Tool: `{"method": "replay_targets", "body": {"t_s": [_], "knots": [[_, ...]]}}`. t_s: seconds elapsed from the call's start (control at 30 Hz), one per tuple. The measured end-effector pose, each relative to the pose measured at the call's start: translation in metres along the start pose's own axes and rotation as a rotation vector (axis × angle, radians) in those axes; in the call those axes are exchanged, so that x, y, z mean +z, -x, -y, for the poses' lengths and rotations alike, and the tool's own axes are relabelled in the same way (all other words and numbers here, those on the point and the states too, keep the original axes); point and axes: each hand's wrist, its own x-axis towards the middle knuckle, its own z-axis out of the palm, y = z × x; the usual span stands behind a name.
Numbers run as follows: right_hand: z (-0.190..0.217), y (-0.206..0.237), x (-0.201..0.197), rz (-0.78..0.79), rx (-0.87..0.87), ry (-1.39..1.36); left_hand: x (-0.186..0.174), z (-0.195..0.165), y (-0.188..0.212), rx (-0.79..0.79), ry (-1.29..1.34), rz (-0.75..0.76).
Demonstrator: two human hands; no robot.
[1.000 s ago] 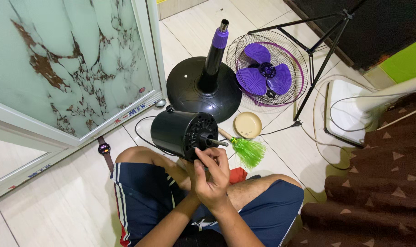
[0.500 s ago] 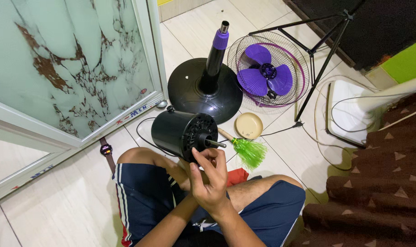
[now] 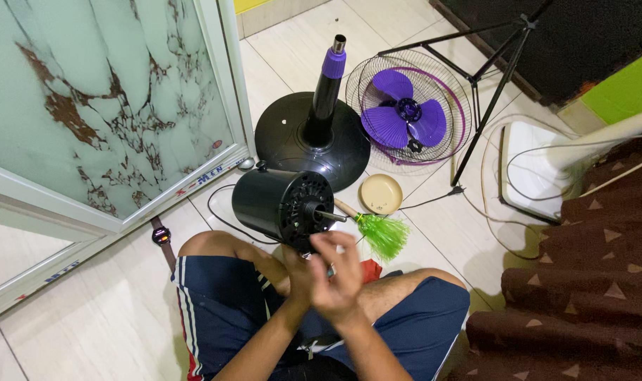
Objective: The person sits on the floor servicing a standing fan. They hold the detached fan motor housing and use a screwdriver to unscrew and tighten screws on the rear motor cover, repositioning the housing repeatedly while working on different screws.
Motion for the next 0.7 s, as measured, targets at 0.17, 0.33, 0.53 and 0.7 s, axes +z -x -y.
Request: {"method": "replay_targets", "body": {"t_s": [0.17, 0.33, 0.53, 0.7], "knots": [[-0.088, -0.018, -0.031, -0.138, 0.283, 0.242, 0.004, -0.014, 0.003, 0.175, -0.503, -0.036], [-0.155, -0.017, -0.047, 0.314, 0.623, 0.502, -0.006, -0.015, -0.003, 0.216, -0.498, 0.013], [-0.144, 0.011, -0.031, 0.725, 0.836, 0.502, -0.018, -0.007, -0.011, 0.180, -0.410, 0.133], [-0.109, 0.023, -0.007, 1.047, 0.753, 0.579, -0.022, -0.001, -0.015, 0.148, -0.397, 0.139]]}}
